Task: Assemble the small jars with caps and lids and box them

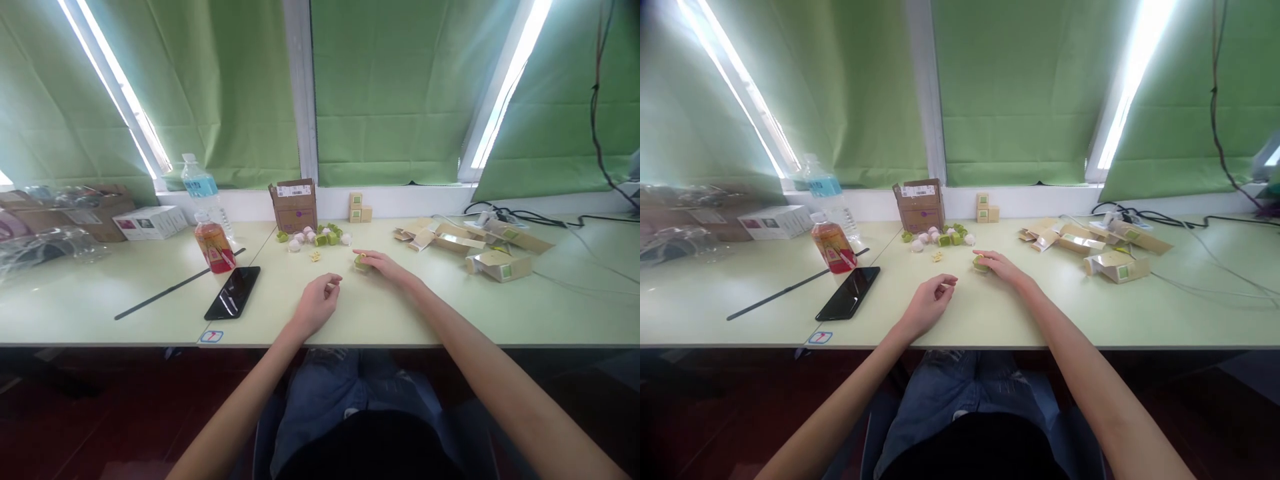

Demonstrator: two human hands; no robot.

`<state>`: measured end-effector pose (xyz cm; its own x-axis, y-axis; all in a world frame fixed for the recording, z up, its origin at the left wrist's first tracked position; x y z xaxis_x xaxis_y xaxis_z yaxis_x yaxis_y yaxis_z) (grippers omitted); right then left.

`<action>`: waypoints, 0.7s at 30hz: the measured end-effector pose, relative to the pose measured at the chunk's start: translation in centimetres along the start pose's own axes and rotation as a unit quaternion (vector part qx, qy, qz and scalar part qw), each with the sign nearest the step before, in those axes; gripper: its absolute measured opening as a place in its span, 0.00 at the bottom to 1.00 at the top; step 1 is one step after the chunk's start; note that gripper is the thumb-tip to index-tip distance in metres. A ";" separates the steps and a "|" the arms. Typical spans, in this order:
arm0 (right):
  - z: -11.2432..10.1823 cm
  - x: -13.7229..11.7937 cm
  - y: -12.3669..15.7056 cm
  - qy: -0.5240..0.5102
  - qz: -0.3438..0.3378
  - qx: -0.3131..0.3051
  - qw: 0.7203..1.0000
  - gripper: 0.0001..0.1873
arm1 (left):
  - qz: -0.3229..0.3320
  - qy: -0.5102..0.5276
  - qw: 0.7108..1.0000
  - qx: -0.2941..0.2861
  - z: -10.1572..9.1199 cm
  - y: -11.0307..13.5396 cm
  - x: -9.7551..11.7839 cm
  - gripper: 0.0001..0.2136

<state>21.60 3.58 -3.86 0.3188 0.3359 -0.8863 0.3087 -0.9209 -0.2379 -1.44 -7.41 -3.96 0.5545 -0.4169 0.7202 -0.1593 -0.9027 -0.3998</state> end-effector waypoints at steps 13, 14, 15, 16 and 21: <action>-4.9 4.1 -2.3 -0.017 0.018 0.279 0.960 0.23 | 0.068 -0.084 0.989 -0.098 4.7 -12.5 -2.2 0.30; -5.8 4.3 -2.8 0.007 0.011 0.313 0.950 0.21 | 0.064 -0.101 0.990 -0.079 5.0 -12.9 -2.6 0.29; -6.6 4.5 -3.2 0.032 0.006 0.341 0.940 0.19 | 0.063 -0.115 0.989 -0.074 5.2 -13.2 -2.9 0.29; -7.5 4.7 -3.6 0.057 0.004 0.365 0.929 0.17 | 0.064 -0.126 0.987 -0.073 5.3 -13.5 -3.2 0.29; -9.5 6.3 -3.9 0.244 0.033 0.405 0.881 0.17 | 0.072 -0.134 0.985 -0.082 5.4 -13.2 -3.4 0.29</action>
<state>30.95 11.19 -4.72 0.7197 0.1394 -0.6802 -0.4025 -0.7145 -0.5723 3.21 6.54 -4.19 0.7090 -0.5183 0.4782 -0.3691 -0.8505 -0.3747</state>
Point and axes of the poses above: each hand's wrist, its own y-axis away from the middle knuckle, its own z-axis out of the palm, x = y × z, the point moved 1 cm from there along -y, towards the middle knuckle, and after that the axes turned 2 degrees about x, right-handed, at the moved point
